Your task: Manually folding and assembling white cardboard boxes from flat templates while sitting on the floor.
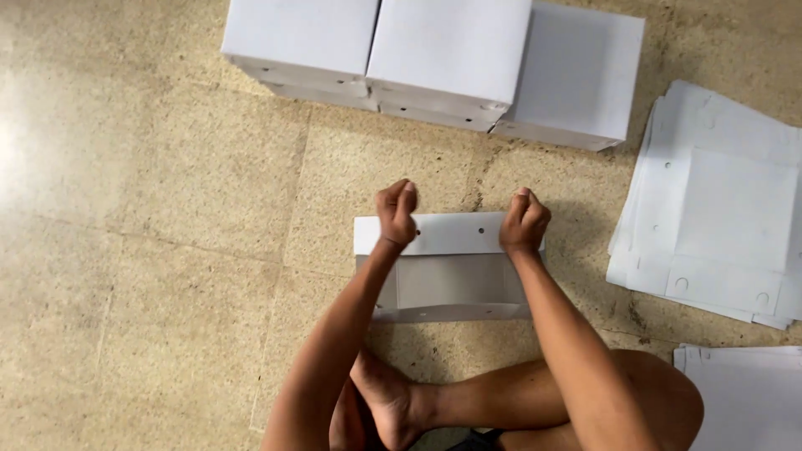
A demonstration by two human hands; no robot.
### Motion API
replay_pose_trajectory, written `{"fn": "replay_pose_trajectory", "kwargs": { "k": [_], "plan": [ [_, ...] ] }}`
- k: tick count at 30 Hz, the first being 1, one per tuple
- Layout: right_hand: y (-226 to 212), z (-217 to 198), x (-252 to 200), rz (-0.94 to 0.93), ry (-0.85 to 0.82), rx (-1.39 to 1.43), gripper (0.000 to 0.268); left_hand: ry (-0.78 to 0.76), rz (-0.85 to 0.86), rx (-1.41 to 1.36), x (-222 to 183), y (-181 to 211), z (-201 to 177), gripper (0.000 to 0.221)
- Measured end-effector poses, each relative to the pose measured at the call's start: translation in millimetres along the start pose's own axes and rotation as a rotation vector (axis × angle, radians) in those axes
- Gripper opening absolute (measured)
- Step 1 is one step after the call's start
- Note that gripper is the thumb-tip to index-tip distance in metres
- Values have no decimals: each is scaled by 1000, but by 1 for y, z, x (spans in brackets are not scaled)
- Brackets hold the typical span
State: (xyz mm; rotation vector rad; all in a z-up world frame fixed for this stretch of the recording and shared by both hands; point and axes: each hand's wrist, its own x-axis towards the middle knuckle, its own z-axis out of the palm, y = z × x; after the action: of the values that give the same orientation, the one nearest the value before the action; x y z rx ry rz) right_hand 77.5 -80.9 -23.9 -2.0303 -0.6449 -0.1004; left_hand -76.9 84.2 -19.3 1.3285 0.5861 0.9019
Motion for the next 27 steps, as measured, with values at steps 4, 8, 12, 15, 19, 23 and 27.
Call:
{"fn": "replay_pose_trajectory", "kwargs": {
  "k": [4, 8, 12, 15, 19, 23, 27],
  "plan": [
    [-10, -2, 1, -67, -52, -16, 48, -59, 74, 395, -8, -5, -46, 43],
    [-23, 7, -6, -237, -228, -62, 50, -96, 102, 475, -5, 8, -42, 38],
    [-66, 49, -24, -235, -350, 114, 51, -61, 62, 461, -8, -1, -45, 40],
    [-84, 81, -46, -132, -345, 301, 49, 62, -85, 222, -6, 9, -49, 42],
    [-81, 96, -54, -74, -280, 215, 48, 185, -8, -15, 1, 18, -68, 44],
    [-83, 97, -55, -97, -297, 167, 48, 73, 44, 203, -10, 3, -65, 44],
    [-88, 90, -58, -139, -331, 147, 47, 49, 117, 322, -13, 18, -63, 40]
  ]
}}
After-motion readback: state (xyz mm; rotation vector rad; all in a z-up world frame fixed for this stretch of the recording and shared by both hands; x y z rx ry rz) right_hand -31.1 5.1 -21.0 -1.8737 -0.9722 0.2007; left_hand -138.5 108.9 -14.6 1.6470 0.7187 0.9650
